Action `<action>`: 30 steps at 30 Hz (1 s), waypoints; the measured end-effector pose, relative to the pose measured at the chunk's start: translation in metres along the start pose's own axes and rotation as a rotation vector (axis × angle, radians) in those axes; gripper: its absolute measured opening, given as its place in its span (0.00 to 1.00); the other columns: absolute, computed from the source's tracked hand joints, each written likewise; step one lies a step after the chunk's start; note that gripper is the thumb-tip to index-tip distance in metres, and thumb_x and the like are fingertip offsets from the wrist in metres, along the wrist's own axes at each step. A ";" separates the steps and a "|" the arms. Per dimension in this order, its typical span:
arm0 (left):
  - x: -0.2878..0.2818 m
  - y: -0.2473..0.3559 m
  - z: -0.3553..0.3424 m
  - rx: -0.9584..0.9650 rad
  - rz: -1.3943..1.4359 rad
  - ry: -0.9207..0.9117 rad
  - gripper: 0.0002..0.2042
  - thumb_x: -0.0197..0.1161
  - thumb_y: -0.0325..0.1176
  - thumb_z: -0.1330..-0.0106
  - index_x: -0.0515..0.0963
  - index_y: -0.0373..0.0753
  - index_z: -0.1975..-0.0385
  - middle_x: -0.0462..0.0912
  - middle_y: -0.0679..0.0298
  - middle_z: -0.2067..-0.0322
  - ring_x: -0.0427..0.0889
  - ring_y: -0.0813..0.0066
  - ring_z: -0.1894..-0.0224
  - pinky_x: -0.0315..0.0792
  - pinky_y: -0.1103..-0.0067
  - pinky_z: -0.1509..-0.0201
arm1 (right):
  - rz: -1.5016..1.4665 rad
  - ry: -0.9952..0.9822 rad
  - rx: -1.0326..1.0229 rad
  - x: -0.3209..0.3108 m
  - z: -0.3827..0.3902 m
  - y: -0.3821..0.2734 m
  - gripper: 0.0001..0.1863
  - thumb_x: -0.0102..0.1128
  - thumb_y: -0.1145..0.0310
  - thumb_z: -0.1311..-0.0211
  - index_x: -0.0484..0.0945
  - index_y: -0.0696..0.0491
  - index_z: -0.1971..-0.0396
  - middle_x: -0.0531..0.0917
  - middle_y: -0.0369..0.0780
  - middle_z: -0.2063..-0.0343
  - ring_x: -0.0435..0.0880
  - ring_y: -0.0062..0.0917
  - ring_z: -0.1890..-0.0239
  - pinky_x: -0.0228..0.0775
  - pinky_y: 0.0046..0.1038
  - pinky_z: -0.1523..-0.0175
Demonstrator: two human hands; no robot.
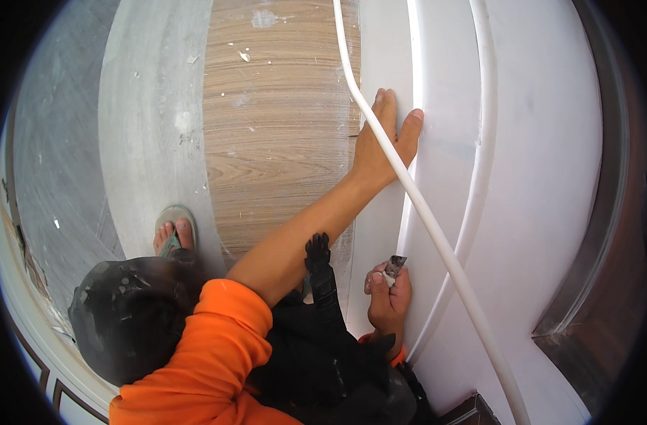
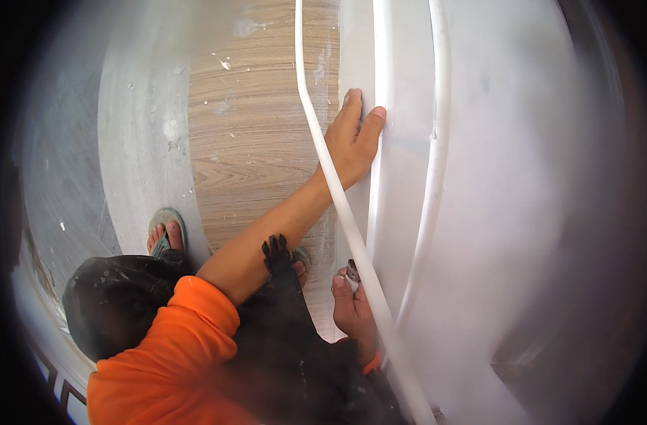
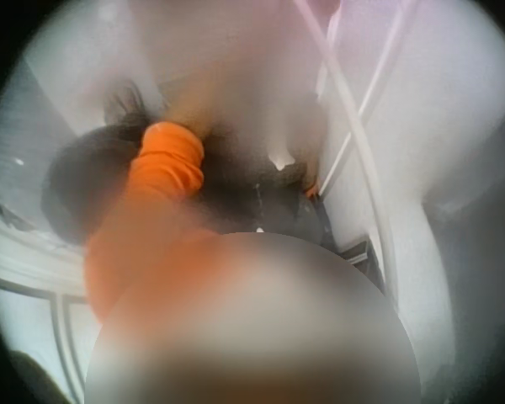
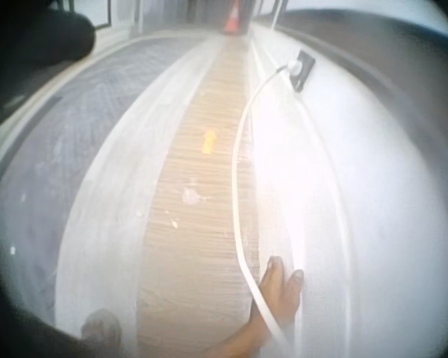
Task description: The person secures a white cable to a wall using a utility knife to make small incisions. They press the cable into the wall surface and use the knife to fasten it in place along a vertical line.
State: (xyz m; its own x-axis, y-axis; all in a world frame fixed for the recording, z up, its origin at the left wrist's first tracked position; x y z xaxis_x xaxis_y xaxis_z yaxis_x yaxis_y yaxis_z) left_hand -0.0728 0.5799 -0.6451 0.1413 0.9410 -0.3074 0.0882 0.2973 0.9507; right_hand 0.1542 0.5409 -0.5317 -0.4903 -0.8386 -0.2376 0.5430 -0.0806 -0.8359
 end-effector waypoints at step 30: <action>-0.031 0.054 -0.147 -0.277 0.100 -0.135 0.31 0.51 0.50 0.36 0.72 0.26 0.44 0.79 0.41 0.49 0.77 0.46 0.45 0.70 0.63 0.41 | 0.013 0.065 -0.032 -0.011 0.001 0.006 0.05 0.55 0.72 0.33 0.72 0.57 0.62 0.77 0.35 0.78 0.74 0.16 0.75 0.68 0.21 0.67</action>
State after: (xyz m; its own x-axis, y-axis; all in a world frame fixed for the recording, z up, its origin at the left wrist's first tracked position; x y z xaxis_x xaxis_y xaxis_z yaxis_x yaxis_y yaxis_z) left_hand -0.2177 0.5903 -0.5776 0.2673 0.9433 -0.1966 -0.2019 0.2544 0.9458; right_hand 0.1635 0.5485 -0.5332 -0.5275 -0.8024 -0.2790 0.5281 -0.0525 -0.8475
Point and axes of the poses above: each hand's wrist, its own z-axis away from the middle knuckle, its own x-axis out of the palm, y = z × x, the point moved 4 cm from there along -z, towards the middle knuckle
